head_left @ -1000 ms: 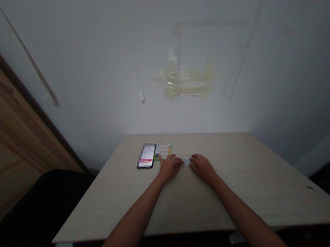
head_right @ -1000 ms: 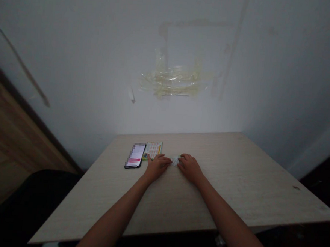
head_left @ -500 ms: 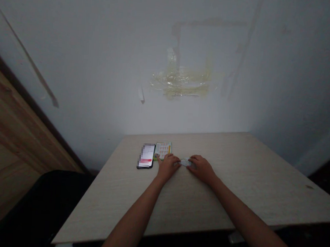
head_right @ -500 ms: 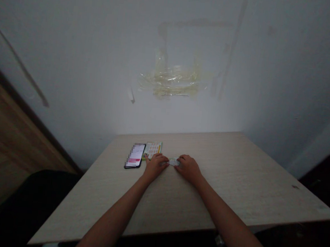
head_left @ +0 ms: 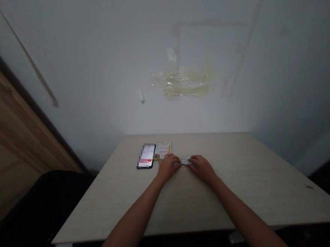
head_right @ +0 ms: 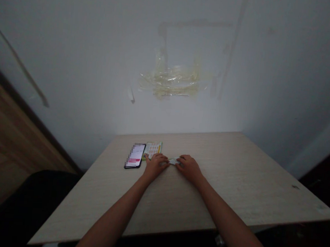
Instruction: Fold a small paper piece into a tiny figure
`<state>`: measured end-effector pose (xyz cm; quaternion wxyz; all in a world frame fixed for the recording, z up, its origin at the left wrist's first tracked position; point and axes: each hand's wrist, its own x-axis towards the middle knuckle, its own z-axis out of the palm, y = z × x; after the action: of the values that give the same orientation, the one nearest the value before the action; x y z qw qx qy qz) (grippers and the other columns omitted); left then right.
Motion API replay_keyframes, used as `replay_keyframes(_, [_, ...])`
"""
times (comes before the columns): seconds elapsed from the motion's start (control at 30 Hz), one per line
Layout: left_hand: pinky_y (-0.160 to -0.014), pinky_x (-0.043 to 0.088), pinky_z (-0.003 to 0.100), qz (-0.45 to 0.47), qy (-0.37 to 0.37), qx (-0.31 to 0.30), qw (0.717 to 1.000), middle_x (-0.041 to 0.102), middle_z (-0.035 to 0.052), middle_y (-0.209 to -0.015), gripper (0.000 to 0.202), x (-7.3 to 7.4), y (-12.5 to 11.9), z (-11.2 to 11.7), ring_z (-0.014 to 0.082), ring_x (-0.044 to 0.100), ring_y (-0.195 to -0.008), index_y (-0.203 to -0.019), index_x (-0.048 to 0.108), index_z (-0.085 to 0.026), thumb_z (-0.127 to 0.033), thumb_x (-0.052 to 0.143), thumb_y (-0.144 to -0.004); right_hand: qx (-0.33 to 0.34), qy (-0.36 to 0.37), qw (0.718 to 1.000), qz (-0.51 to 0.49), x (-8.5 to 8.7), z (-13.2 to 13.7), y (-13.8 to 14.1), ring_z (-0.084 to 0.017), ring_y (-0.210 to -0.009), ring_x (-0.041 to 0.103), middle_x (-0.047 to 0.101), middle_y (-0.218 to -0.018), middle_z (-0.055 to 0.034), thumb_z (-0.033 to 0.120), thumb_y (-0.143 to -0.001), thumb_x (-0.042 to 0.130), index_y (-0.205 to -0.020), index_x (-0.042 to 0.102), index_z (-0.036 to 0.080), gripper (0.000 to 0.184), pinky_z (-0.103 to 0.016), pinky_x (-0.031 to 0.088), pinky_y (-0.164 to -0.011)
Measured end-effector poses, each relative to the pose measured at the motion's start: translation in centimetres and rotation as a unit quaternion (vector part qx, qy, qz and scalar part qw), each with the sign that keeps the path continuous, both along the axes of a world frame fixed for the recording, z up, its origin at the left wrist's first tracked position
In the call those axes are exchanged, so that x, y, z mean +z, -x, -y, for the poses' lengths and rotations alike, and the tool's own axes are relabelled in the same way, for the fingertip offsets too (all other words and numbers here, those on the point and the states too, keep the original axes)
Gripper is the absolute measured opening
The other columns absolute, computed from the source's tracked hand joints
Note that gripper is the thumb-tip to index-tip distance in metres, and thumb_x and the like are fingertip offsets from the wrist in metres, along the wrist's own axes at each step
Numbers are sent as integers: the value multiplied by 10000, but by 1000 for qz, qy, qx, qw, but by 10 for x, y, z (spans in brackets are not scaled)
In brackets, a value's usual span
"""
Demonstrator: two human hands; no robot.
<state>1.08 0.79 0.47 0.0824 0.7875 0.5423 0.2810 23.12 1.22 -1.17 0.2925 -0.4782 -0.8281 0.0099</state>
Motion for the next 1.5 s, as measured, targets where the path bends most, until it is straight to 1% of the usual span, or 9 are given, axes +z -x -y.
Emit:
replay_keyframes(0.17, [-1080,-84,752,-13,-3,2,1000,712,6,-1151,116,-2,0,-2,268,523,-1201,-929,747,-339,-375,658,-864,14,-9,1000,-4,-1,0,0,-239,-1075,603,664,-1154,-138,321,-893,599,-1107,715,176,283,-388,490,-956])
replay_keyframes(0.33, [-1073,-41,758,-28,1,7,1000,706,21,-1141,145,0,0,-1,266,525,-1186,-957,737,-322,-373,619,-891,47,-33,998,-2,1,1,1,-249,-1152,566,625,-1248,-131,288,-891,601,-1084,719,205,241,-422,468,-987])
replay_keyframes(0.5, [-1061,-57,771,-25,-3,4,1000,708,8,-1116,130,2,-1,0,262,528,-1182,-950,720,-310,-344,605,-902,108,-9,994,13,5,4,2,-217,-1091,589,663,-1182,-97,269,-932,542,-1191,675,247,292,-393,483,-944])
replay_keyframes(0.7, [-1050,-66,785,-45,0,4,999,695,3,-1116,107,4,-4,2,250,513,-1187,-957,684,-298,-310,587,-913,124,-11,992,9,5,3,1,-219,-1084,583,663,-1177,-97,273,-933,543,-1177,691,259,286,-392,474,-938])
replay_keyframes(0.9, [-1078,-38,765,-53,-6,16,998,679,13,-1142,112,5,-5,4,249,504,-1202,-979,667,-293,-319,579,-915,96,2,995,39,7,6,5,-216,-1087,576,662,-1183,-84,282,-939,527,-1177,692,265,290,-378,462,-945])
replay_keyframes(1.07, [-1107,10,738,-42,-18,23,999,674,22,-1158,144,5,-3,5,248,522,-1200,-1028,658,-287,-319,581,-911,10,9,998,61,7,6,7,-229,-1070,569,660,-1196,-89,290,-930,529,-1201,677,251,311,-390,450,-951])
replay_keyframes(1.2, [-1109,-40,726,-44,1,17,999,703,21,-1133,143,5,-2,3,246,537,-1197,-972,705,-287,-329,585,-907,-46,9,997,56,4,1,1,-236,-1053,567,664,-1195,-101,289,-922,538,-1204,677,220,321,-382,446,-947])
replay_keyframes(1.27, [-1094,-75,737,-44,9,-2,999,722,8,-1123,162,3,-2,2,250,539,-1207,-975,722,-312,-348,576,-913,-55,6,997,54,3,-1,-1,-232,-1040,572,675,-1176,-98,287,-931,527,-1192,684,215,313,-375,444,-949])
replay_keyframes(1.5, [-1071,-159,736,-57,0,-55,997,713,-21,-1203,257,-4,-3,1,245,480,-1306,-1139,678,-388,-390,495,-959,-50,-4,997,55,0,-3,-3,-223,-1012,582,685,-1160,-80,295,-961,488,-1187,687,236,307,-364,443,-933])
